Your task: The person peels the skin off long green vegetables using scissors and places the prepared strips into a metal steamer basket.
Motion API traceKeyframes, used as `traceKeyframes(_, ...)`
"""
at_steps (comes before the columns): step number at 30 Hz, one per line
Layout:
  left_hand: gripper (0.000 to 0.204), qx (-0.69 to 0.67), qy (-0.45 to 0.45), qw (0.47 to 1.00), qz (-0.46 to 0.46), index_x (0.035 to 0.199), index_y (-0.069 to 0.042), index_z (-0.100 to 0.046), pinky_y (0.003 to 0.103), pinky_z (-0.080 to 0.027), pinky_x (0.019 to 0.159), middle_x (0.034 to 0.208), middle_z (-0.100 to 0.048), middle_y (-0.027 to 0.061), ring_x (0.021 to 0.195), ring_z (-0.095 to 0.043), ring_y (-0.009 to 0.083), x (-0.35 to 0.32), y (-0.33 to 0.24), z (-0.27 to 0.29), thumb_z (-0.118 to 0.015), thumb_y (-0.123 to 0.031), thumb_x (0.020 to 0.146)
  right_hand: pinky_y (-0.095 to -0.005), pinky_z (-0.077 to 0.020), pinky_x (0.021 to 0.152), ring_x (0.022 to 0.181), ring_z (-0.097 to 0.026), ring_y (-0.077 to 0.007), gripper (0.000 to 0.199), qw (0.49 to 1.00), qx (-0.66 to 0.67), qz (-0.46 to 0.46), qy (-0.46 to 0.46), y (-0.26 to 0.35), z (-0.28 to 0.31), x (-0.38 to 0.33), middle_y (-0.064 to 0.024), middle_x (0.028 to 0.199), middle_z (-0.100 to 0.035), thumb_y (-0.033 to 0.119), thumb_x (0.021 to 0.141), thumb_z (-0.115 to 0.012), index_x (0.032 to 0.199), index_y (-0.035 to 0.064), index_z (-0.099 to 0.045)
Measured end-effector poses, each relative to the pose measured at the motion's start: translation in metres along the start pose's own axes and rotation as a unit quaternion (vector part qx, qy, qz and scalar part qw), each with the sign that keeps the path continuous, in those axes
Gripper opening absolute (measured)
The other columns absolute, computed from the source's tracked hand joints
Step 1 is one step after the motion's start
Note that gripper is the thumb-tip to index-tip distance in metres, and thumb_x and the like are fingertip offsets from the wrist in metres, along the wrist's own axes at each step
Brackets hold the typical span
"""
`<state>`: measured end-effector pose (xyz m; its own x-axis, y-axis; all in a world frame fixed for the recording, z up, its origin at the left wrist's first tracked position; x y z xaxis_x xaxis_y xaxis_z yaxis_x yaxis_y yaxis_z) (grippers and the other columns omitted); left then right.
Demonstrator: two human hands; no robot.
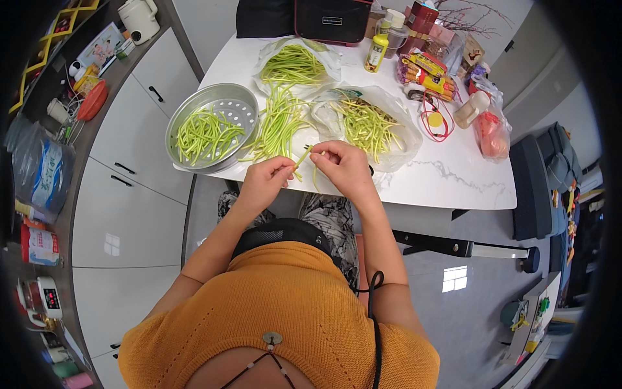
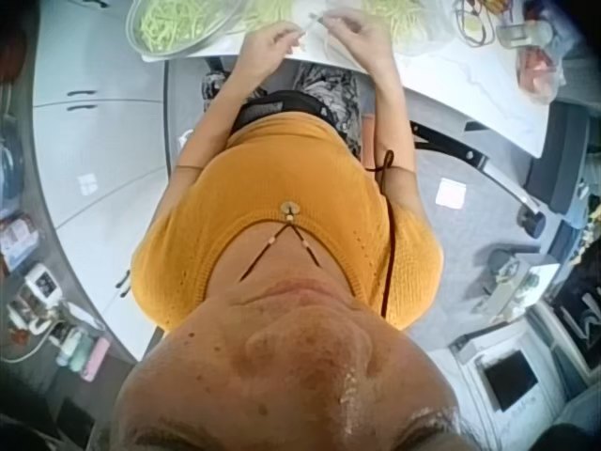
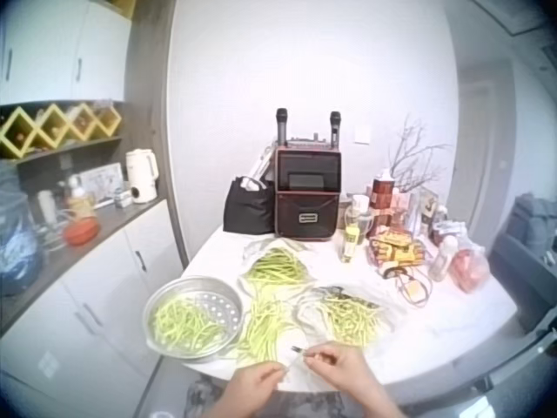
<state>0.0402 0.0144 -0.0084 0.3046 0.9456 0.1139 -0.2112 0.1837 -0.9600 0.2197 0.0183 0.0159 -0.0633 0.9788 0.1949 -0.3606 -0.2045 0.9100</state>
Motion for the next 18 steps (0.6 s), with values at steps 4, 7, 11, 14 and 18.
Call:
traceKeyframes(4, 0.014, -0.002, -0.001, 1.0, -0.009, 0.093, 0.001, -0.061, 0.021, -0.046, 0.057, 0.073, -0.061, 0.0031, 0.061, -0.055, 0.0073, -0.001, 0.001, -0.003, -0.053, -0.01, 0.088, -0.02, -0.0366, 0.051, 0.056, -0.044, -0.0045, 0.01, 1.0, -0.023, -0.005, -0.014, 0.001, -0.001, 0.0, 0.0003, 0.065, -0.055, 0.011, 0.076, -0.065, 0.079, 0.0013, -0.064)
traceKeyframes(7, 0.015, -0.084, -0.018, 0.996, 0.022, 0.093, 0.001, -0.058, 0.021, -0.046, 0.057, 0.075, -0.062, 0.0051, 0.062, -0.057, 0.0088, 0.002, 0.007, -0.002, -0.05, -0.011, 0.089, -0.0222, -0.0377, 0.051, 0.055, -0.045, -0.0076, 0.009, 0.997, -0.053, 0.053, -0.016, 0.009, -0.004, -0.003, -0.0031, 0.065, -0.055, 0.01, 0.075, -0.065, 0.077, 0.0016, -0.064)
traceKeyframes(11, 0.016, -0.177, -0.063, 0.981, 0.038, 0.096, 0.001, -0.054, 0.021, -0.047, 0.062, 0.079, -0.063, 0.0086, 0.065, -0.059, 0.0115, 0.011, 0.017, 0.011, -0.045, -0.013, 0.092, -0.0214, -0.0349, 0.05, 0.056, -0.042, -0.0053, 0.008, 0.992, -0.09, 0.061, 0.056, 0.018, -0.01, -0.01, 0.0004, 0.063, -0.052, 0.01, 0.077, -0.065, 0.076, 0.002, -0.062)
traceKeyframes(14, 0.016, -0.261, -0.118, 0.956, 0.06, 0.096, 0.0, -0.052, 0.022, -0.047, 0.067, 0.08, -0.062, 0.0093, 0.069, -0.06, 0.0125, 0.016, 0.021, 0.022, -0.044, -0.014, 0.092, -0.0249, -0.0388, 0.052, 0.055, -0.047, -0.011, 0.008, 0.994, -0.086, 0.034, 0.054, 0.013, 0.0, -0.01, -0.0057, 0.064, -0.054, 0.01, 0.075, -0.064, 0.077, 0.0023, -0.063)
traceKeyframes(18, 0.015, -0.334, -0.145, 0.93, 0.049, 0.097, -0.002, -0.054, 0.024, -0.046, 0.073, 0.089, -0.06, 0.0064, 0.082, -0.058, 0.0122, 0.019, 0.03, 0.033, -0.046, -0.013, 0.092, -0.0234, -0.0383, 0.051, 0.054, -0.046, -0.0093, 0.009, 0.999, -0.044, -0.011, -0.015, -0.003, 0.03, -0.001, -0.0034, 0.062, -0.055, 0.01, 0.075, -0.064, 0.076, 0.001, -0.063)
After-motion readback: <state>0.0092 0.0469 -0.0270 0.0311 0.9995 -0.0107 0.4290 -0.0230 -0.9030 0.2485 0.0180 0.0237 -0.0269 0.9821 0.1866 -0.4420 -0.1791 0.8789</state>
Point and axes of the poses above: each hand's wrist, its own x-axis towards the middle knuckle, its own z-axis out of the back of the hand, y = z × x, the point moved 3 cm from there along x, towards the middle knuckle
